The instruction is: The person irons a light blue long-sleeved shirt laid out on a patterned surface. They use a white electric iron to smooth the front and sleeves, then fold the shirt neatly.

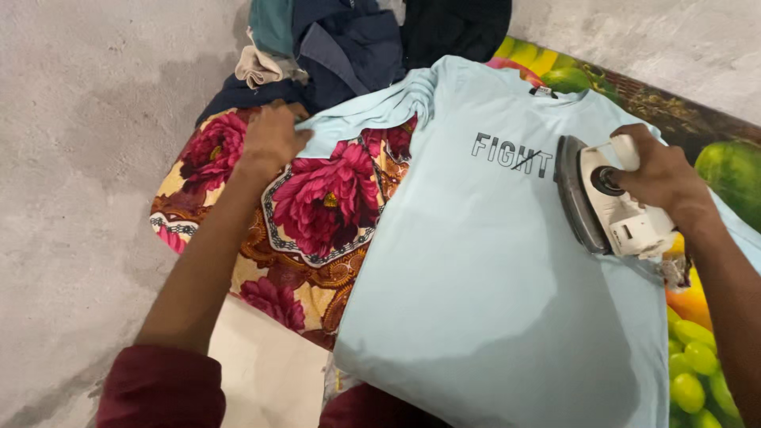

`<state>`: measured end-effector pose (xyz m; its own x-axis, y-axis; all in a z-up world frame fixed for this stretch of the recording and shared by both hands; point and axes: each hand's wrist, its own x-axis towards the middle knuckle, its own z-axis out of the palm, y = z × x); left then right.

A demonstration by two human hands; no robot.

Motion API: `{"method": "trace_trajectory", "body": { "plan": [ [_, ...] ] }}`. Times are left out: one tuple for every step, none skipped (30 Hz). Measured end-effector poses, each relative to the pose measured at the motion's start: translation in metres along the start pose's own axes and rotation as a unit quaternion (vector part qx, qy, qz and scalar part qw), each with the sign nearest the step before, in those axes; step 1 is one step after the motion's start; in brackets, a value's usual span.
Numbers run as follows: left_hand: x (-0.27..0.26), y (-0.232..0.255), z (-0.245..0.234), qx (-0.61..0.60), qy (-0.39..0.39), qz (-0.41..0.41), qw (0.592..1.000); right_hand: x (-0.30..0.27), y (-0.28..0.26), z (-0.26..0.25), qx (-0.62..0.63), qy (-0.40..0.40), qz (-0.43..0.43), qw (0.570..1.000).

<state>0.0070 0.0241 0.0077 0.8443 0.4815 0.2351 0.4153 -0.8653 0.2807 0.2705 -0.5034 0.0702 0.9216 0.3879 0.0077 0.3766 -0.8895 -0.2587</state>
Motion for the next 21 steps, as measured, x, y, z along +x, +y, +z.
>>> {"method": "trace_trajectory", "body": {
  "plan": [
    [0.005, -0.001, 0.0, 0.001, -0.032, -0.02, 0.999, 0.0, 0.002, 0.001, 0.004, -0.004, 0.005, 1.0],
    [0.01, -0.003, -0.001, 0.026, -0.009, -0.004, 1.0, 0.0, 0.005, 0.003, 0.007, -0.008, 0.009, 1.0],
    [0.017, -0.007, -0.003, 0.049, 0.017, 0.011, 0.999, 0.0, 0.006, 0.001, -0.001, -0.004, 0.0, 1.0],
    [0.021, -0.01, -0.005, 0.071, 0.042, 0.025, 0.996, 0.0, 0.006, 0.001, -0.008, 0.001, -0.009, 1.0],
    [0.022, -0.017, -0.008, 0.103, 0.118, 0.073, 0.985, 0.001, 0.004, 0.0, -0.014, 0.006, -0.02, 1.0],
    [0.022, -0.024, -0.013, 0.134, 0.194, 0.12, 0.964, 0.001, 0.003, -0.002, -0.006, 0.001, -0.008, 1.0],
    [0.022, -0.033, -0.019, 0.167, 0.266, 0.167, 0.935, 0.0, 0.001, -0.002, 0.005, -0.004, 0.004, 1.0],
    [0.025, -0.043, -0.029, 0.121, 0.258, 0.147, 0.947, 0.001, 0.0, -0.001, 0.016, -0.01, 0.016, 1.0],
    [0.033, -0.052, -0.04, 0.075, 0.246, 0.127, 0.958, 0.0, 0.0, -0.001, 0.014, -0.007, 0.004, 1.0],
    [0.039, -0.058, -0.046, 0.028, 0.234, 0.108, 0.966, 0.0, 0.001, 0.0, 0.012, -0.003, -0.008, 1.0],
    [0.042, -0.067, -0.055, -0.076, 0.239, 0.09, 0.964, -0.001, 0.003, 0.001, 0.009, 0.001, -0.02, 1.0],
    [0.046, -0.077, -0.065, -0.178, 0.241, 0.072, 0.951, 0.0, 0.006, 0.001, 0.006, 0.008, -0.027, 1.0],
    [0.051, -0.086, -0.073, -0.257, 0.255, 0.054, 0.931, 0.002, 0.007, 0.0, 0.004, 0.015, -0.035, 0.999],
    [0.052, -0.095, -0.08, -0.275, 0.267, 0.035, 0.923, 0.003, 0.009, 0.001, 0.001, 0.022, -0.042, 0.999],
    [0.053, -0.103, -0.086, -0.29, 0.279, 0.021, 0.915, 0.004, 0.01, 0.002, 0.001, 0.019, -0.038, 0.999],
    [0.053, -0.11, -0.09, -0.295, 0.288, 0.011, 0.911, 0.004, 0.01, 0.003, 0.0, 0.016, -0.035, 0.999],
    [0.051, -0.117, -0.093, -0.283, 0.296, 0.005, 0.912, 0.005, 0.01, 0.004, -0.001, 0.014, -0.031, 0.999],
    [0.048, -0.126, -0.096, -0.271, 0.303, -0.001, 0.914, 0.005, 0.01, 0.004, -0.002, 0.019, -0.038, 0.999],
    [0.043, -0.134, -0.096, -0.263, 0.308, -0.01, 0.914, 0.005, 0.01, 0.004, -0.004, 0.024, -0.045, 0.999],
    [0.038, -0.143, -0.097, -0.251, 0.315, -0.019, 0.915, 0.004, 0.009, 0.004, -0.006, 0.029, -0.051, 0.998],
    [0.031, -0.153, -0.096, -0.239, 0.32, -0.031, 0.916, 0.002, 0.009, 0.003, -0.001, 0.023, -0.041, 0.999]
  ]
}}
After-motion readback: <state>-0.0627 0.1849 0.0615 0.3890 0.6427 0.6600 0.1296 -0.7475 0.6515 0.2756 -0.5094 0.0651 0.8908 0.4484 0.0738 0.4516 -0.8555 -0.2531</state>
